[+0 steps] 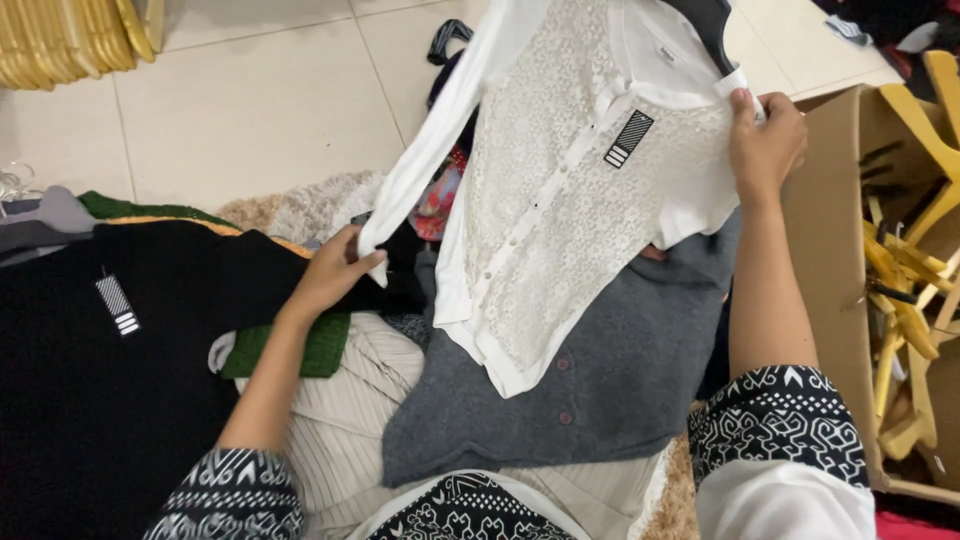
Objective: The person buttons a white cardigan, places it on a hanger, and sets it aside. They then button a gray cardigan, place it on a hanger, and set it aside. Finally, they place a dark blue patterned cardigan on a hanger.
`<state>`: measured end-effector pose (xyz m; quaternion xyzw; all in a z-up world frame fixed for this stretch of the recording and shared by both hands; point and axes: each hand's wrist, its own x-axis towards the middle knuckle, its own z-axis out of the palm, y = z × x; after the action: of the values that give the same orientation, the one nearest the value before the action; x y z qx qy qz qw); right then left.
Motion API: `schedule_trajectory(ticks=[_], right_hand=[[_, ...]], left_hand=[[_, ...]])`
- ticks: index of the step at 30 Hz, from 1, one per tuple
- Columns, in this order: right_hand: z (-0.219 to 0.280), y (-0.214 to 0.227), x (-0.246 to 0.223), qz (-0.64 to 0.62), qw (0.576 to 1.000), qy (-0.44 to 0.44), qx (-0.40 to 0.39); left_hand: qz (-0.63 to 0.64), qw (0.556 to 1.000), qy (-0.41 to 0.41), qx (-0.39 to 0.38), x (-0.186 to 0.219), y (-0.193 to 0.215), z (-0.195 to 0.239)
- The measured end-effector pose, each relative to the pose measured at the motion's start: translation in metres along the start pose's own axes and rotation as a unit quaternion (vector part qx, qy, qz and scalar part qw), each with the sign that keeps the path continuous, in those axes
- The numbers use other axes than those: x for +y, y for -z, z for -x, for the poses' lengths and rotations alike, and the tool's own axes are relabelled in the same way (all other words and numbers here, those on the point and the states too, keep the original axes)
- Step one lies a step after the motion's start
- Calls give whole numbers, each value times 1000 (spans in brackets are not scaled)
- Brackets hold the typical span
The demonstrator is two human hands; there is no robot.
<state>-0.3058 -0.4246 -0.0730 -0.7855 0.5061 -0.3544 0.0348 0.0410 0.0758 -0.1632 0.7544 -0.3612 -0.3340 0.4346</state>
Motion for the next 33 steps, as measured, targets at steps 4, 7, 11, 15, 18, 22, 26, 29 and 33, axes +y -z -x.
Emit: schedule_trajectory(ticks=[4, 7, 11, 15, 18, 22, 26, 29, 33], right_hand=[[0, -14, 1, 4, 1000, 9, 4], [6, -10, -3, -1, 1000, -15, -11], [7, -4, 5, -4, 1000, -26, -6], [9, 6, 7, -18, 999, -29, -22], [9, 6, 12, -35, 999, -24, -30], [8, -6, 14, -48, 996, -46, -55], [3, -50, 36, -85, 992, -60, -71], [7, -78, 45, -139, 982, -81, -95], [25, -117, 31, -251, 949, -104, -162]], left_hand=[[-75, 996, 53, 14, -32, -53, -40], [-96, 994, 35, -37, -47, -108, -64], [-306, 949, 70, -24, -30, -152, -64], [-375, 918, -90, 89, -38, -153, -61], [-333, 926, -128, 122, -7, -124, -36], [-217, 957, -115, 158, 24, -76, 6], [-31, 974, -70, 215, 18, -35, 36], [178, 933, -89, 299, 3, -13, 57], [417, 818, -162, 362, 13, 21, 101]])
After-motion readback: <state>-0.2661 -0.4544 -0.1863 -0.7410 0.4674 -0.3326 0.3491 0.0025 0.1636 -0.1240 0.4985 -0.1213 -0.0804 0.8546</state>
